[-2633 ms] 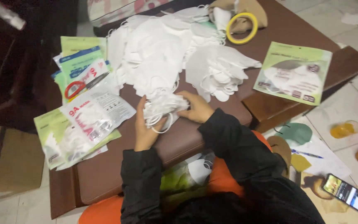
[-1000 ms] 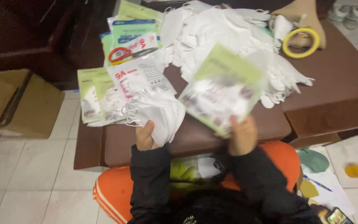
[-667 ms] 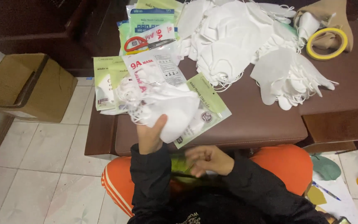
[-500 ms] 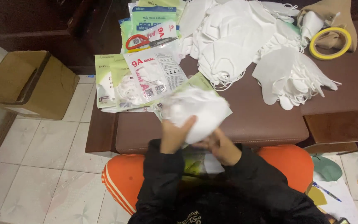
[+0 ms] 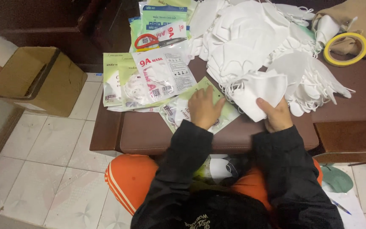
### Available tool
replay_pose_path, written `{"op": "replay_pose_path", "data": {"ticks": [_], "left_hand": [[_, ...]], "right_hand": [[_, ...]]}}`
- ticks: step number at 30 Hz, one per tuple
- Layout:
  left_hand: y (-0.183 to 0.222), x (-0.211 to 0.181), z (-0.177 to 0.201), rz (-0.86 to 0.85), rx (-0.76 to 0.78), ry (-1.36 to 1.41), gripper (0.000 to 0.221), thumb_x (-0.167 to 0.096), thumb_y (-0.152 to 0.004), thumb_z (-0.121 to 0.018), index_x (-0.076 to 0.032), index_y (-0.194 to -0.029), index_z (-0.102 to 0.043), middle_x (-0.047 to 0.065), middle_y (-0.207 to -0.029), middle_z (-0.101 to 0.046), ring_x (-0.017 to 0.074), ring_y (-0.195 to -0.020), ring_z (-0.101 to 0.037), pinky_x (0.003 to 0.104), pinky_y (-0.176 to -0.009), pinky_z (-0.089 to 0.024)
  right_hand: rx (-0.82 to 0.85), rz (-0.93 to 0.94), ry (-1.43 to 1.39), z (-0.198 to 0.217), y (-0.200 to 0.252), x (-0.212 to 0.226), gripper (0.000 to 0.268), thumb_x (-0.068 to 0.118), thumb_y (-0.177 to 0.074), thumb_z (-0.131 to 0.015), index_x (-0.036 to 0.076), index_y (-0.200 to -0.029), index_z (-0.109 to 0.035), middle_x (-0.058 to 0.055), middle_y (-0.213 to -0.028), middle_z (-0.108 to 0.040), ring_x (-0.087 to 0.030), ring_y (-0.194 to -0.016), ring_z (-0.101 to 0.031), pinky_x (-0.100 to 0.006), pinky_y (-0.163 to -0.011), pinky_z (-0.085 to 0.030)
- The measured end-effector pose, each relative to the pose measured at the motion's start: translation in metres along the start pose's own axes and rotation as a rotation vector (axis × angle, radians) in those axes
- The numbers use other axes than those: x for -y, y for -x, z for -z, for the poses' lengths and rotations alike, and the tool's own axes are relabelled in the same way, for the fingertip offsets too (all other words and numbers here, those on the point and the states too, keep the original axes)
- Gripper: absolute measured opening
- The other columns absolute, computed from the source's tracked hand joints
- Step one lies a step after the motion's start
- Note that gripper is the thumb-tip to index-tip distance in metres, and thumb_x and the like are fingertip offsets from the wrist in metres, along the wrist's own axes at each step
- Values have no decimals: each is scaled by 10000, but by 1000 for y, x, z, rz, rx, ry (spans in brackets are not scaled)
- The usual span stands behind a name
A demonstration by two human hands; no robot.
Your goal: Picking up individual face masks from a pile and placing them into plastic packaging bags.
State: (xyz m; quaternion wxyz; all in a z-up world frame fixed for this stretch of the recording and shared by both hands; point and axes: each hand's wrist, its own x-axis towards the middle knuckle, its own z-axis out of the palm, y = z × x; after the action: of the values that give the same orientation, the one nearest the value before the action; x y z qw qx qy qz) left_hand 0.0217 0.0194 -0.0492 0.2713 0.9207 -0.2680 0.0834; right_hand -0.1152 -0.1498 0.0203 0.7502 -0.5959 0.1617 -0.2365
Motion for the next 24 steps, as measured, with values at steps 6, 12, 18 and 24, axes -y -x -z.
{"op": "replay_pose_path", "data": {"ticks": [6,12,18,24], "left_hand": [[13,-75,84,115,406,-65,970,-759,-801,-551,-108,-1510,-429,355,-1581,-273,609,-1478,-126,729,-1142,-31],[11,-50,29,72,323,-154,449,-364,-910,-575,-113,-1282,-581,340,-1474,-426,609,-1408,-316,714,-1060,-284],[-29,-45,11,90,259,-245,487,-499,-871,-646,-171,-1230,-642,217,-1385,-522,506,-1281,-458,652,-911,-427],[-21,-83,30,295,239,-20,398,-266,-912,-626,-41,-1228,-536,299,-1576,-294,598,-1468,-91,719,-1138,-82]], "right_hand": [[-34,-5,-164,7,-4,2,697,113,-877,-795,175,-1492,-475,-46,-1349,-624,-225,-1263,-611,-405,-1099,-531],[-71,5,-199,3,4,15,671,62,-843,-808,168,-1445,-532,-28,-1289,-665,-217,-1209,-661,-429,-1049,-575],[-81,35,-238,15,-4,-8,688,25,-814,-823,107,-1435,-540,-58,-1273,-667,-234,-1184,-642,-467,-1033,-560],[-87,-5,-219,23,-3,-6,705,31,-809,-838,130,-1443,-545,-101,-1288,-678,-275,-1204,-653,-447,-1018,-567]]}}
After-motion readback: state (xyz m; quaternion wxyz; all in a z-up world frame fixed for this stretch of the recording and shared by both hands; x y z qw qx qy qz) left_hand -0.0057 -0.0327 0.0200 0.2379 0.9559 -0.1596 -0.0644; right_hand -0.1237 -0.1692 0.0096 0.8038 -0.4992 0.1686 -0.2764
